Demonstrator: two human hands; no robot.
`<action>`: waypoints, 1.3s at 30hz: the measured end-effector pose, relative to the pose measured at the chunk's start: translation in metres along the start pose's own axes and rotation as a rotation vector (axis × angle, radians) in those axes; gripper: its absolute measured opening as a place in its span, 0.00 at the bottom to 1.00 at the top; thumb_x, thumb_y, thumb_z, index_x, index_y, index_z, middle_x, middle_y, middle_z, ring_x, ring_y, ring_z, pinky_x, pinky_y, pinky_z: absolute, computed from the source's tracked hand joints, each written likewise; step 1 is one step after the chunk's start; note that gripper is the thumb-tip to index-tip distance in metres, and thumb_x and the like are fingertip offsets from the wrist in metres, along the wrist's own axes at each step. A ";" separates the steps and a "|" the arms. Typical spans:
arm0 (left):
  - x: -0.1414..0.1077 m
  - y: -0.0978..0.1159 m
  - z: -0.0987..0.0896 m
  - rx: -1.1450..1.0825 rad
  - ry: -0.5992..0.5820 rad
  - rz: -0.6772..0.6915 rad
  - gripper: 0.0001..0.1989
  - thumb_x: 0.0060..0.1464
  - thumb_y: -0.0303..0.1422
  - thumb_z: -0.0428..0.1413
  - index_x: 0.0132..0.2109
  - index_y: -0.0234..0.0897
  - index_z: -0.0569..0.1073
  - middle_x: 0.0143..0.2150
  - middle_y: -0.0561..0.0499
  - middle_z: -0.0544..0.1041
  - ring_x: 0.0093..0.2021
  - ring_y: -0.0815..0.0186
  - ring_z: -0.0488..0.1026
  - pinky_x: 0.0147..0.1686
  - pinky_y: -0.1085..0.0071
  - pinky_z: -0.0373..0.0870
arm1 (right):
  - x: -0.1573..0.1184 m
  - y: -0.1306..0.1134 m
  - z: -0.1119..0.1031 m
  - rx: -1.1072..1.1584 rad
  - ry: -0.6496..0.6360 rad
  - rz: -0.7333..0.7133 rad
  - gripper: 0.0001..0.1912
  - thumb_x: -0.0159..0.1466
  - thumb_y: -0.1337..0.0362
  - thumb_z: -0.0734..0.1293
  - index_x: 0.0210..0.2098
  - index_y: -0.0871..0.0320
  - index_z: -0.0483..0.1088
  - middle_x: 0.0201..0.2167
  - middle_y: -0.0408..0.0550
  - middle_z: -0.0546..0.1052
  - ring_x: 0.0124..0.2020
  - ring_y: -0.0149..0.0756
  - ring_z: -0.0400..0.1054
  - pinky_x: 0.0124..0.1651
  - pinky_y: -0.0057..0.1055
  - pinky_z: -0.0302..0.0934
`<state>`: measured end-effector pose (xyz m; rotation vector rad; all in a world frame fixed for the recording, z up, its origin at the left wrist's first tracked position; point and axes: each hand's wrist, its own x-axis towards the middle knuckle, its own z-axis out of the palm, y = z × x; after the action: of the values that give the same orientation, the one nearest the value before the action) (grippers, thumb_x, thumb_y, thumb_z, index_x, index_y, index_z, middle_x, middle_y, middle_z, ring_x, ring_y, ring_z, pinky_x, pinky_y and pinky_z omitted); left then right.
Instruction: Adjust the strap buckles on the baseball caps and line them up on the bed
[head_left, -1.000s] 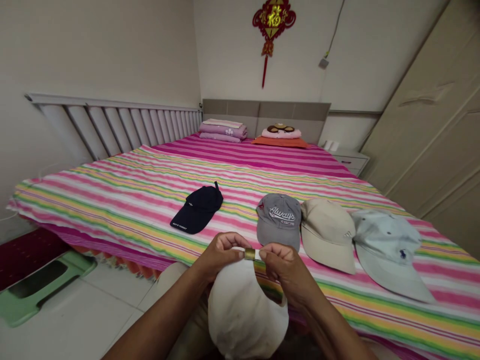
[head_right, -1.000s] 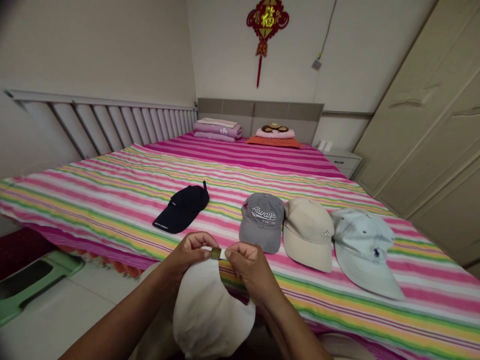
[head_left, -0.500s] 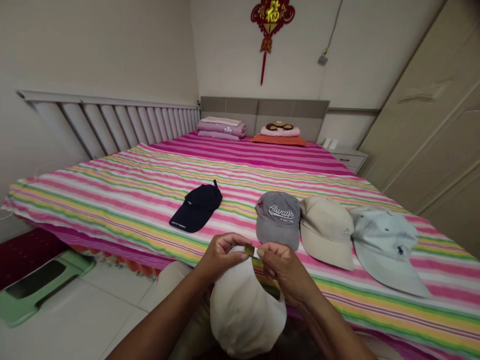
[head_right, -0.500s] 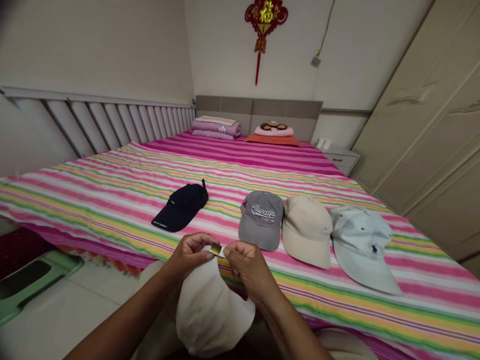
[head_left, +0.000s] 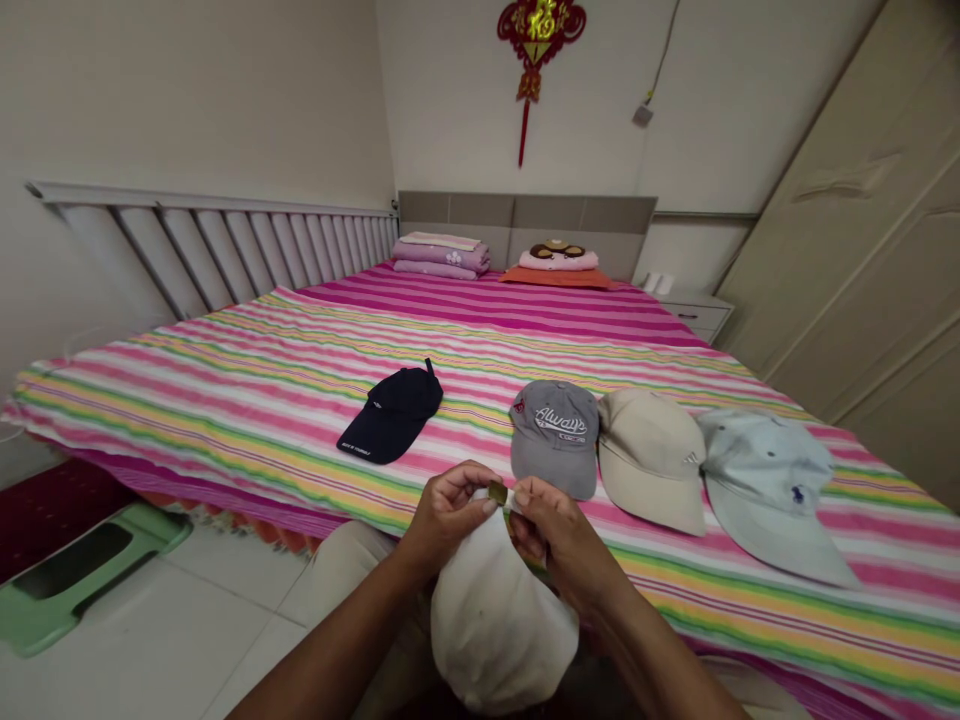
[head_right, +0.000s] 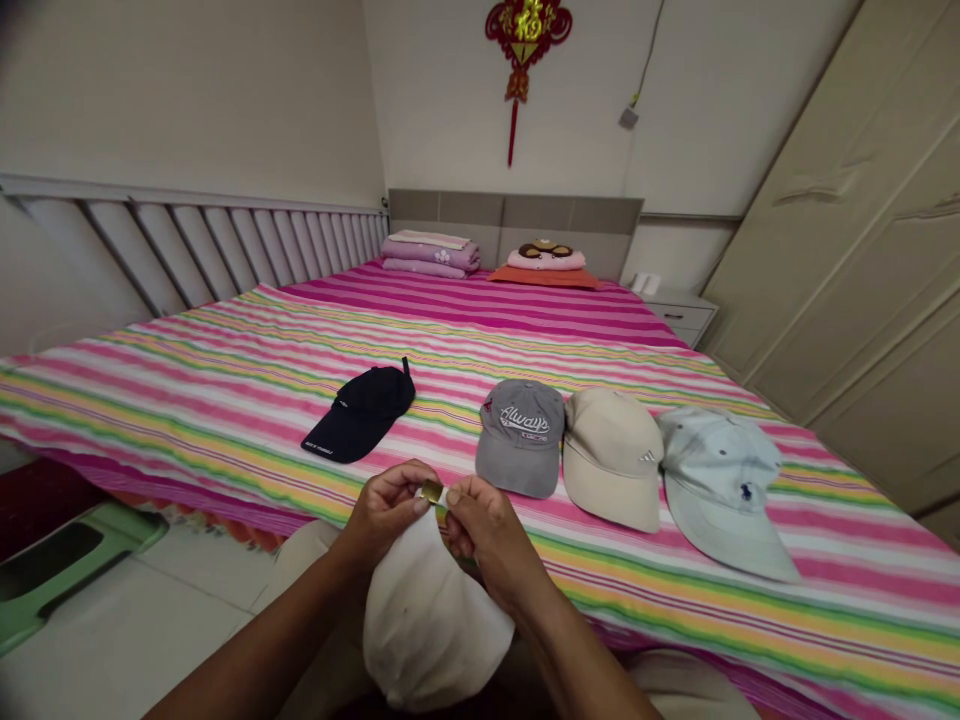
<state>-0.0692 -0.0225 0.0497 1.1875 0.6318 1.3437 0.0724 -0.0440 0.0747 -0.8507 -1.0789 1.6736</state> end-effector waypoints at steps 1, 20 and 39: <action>0.000 0.000 0.000 -0.004 -0.001 -0.004 0.10 0.38 0.28 0.62 0.33 0.35 0.74 0.31 0.52 0.73 0.31 0.71 0.68 0.34 0.75 0.63 | 0.000 -0.001 0.000 -0.008 0.002 0.001 0.12 0.55 0.61 0.65 0.21 0.58 0.58 0.11 0.35 0.60 0.12 0.20 0.46 0.16 0.21 0.40; 0.000 -0.001 0.007 -0.118 -0.060 -0.134 0.12 0.37 0.29 0.62 0.33 0.34 0.72 0.28 0.53 0.71 0.26 0.73 0.67 0.26 0.78 0.62 | 0.001 -0.005 -0.009 -0.042 0.043 0.045 0.11 0.51 0.60 0.68 0.21 0.60 0.64 0.16 0.41 0.68 0.18 0.24 0.57 0.23 0.23 0.51; -0.003 0.003 -0.002 -0.017 -0.066 -0.145 0.10 0.38 0.31 0.61 0.32 0.34 0.72 0.27 0.53 0.71 0.25 0.72 0.66 0.25 0.77 0.61 | 0.006 -0.006 -0.011 -0.158 -0.062 0.077 0.12 0.52 0.61 0.67 0.19 0.60 0.61 0.13 0.39 0.63 0.14 0.21 0.49 0.17 0.22 0.41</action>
<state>-0.0729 -0.0256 0.0513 1.1453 0.6453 1.1815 0.0821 -0.0342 0.0762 -0.9571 -1.2485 1.7047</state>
